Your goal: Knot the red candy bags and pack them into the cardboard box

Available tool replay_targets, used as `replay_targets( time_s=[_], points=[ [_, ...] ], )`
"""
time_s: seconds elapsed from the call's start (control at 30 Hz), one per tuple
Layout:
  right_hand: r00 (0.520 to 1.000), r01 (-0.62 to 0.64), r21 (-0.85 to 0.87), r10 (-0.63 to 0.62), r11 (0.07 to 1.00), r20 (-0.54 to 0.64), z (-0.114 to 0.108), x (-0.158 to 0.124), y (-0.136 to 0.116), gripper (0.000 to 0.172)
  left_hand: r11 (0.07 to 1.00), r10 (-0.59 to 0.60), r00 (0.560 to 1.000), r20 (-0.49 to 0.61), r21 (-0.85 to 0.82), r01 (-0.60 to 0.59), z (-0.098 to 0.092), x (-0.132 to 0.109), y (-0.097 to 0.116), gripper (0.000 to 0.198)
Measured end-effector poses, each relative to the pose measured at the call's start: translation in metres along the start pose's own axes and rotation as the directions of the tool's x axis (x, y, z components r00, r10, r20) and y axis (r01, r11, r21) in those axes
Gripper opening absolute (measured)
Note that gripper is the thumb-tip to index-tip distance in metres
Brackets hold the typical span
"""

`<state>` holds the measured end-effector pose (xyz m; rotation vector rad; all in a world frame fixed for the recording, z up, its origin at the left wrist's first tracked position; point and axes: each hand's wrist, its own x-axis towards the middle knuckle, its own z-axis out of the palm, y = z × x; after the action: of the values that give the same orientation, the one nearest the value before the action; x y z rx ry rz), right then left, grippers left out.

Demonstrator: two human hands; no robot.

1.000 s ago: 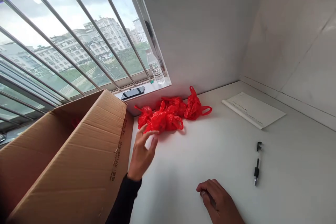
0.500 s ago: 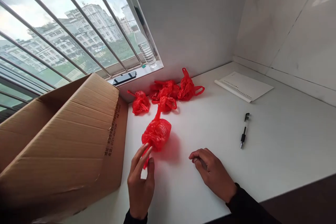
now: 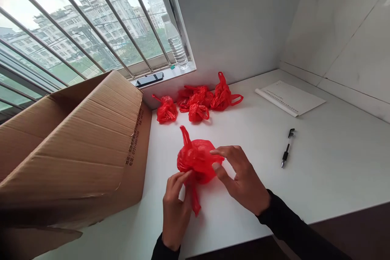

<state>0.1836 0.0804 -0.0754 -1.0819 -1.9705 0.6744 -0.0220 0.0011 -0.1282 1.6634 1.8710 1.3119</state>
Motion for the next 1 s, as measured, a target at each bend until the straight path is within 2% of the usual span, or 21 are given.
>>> replay_targets(
  time_s=[0.1,0.17,0.27,0.4,0.5,0.57,0.63,0.7,0.8,0.87,0.9,1.0],
  points=[
    [0.981,0.178,-0.129,-0.165,0.976,0.102,0.005,0.007,-0.002,0.039,0.997,0.064,0.997,0.053,-0.048,-0.062,0.003,-0.007,0.010,0.037],
    [0.965,0.213,-0.189,-0.177,0.959,0.192,0.010,0.009,-0.001,0.044,0.995,0.085,0.994,0.074,-0.061,-0.080,0.003,-0.009,0.014,0.038],
    [0.950,0.222,-0.218,-0.160,0.950,0.268,0.013,0.009,0.003,0.036,0.994,0.092,0.991,0.094,-0.062,-0.086,0.002,-0.007,0.018,0.029],
    [0.964,0.169,-0.193,-0.122,0.967,0.235,0.005,0.008,0.011,0.026,0.998,0.046,0.997,0.067,-0.050,-0.043,-0.007,0.001,0.017,0.015],
    [0.993,-0.002,-0.180,0.023,0.984,0.113,-0.008,0.008,0.018,0.018,0.998,-0.054,0.998,-0.035,-0.020,0.053,-0.021,0.007,0.012,0.011],
    [0.988,-0.131,-0.177,0.142,0.975,0.052,-0.016,0.007,0.021,0.015,0.994,-0.106,0.989,-0.105,-0.009,0.106,-0.028,0.008,0.010,0.009],
    [0.981,-0.182,-0.180,0.191,0.967,0.035,-0.020,0.006,0.019,0.017,0.994,-0.108,0.982,-0.153,-0.004,0.108,-0.030,0.008,0.010,0.008],
    [0.989,-0.123,-0.188,0.137,0.974,0.060,-0.018,0.006,0.013,0.024,0.999,-0.053,0.987,-0.155,0.002,0.053,-0.027,0.007,0.013,0.016],
    [0.990,0.007,-0.198,0.022,0.980,0.142,-0.008,0.009,0.004,0.036,0.999,0.052,0.996,-0.077,0.007,-0.051,-0.016,0.010,0.021,0.042],
    [0.982,0.022,-0.219,0.021,0.976,0.190,0.000,0.012,0.001,0.037,0.997,0.076,0.997,-0.027,0.006,-0.075,-0.009,0.015,0.025,0.049],
    [0.977,0.021,-0.231,0.029,0.973,0.211,0.003,0.013,0.001,0.035,0.997,0.073,0.997,-0.013,0.004,-0.072,-0.007,0.017,0.025,0.046],
    [0.970,0.011,-0.228,0.045,0.974,0.240,0.002,0.014,0.006,0.018,1.000,0.023,1.000,-0.009,-0.010,-0.023,-0.009,0.021,0.021,0.015]
  ],
)
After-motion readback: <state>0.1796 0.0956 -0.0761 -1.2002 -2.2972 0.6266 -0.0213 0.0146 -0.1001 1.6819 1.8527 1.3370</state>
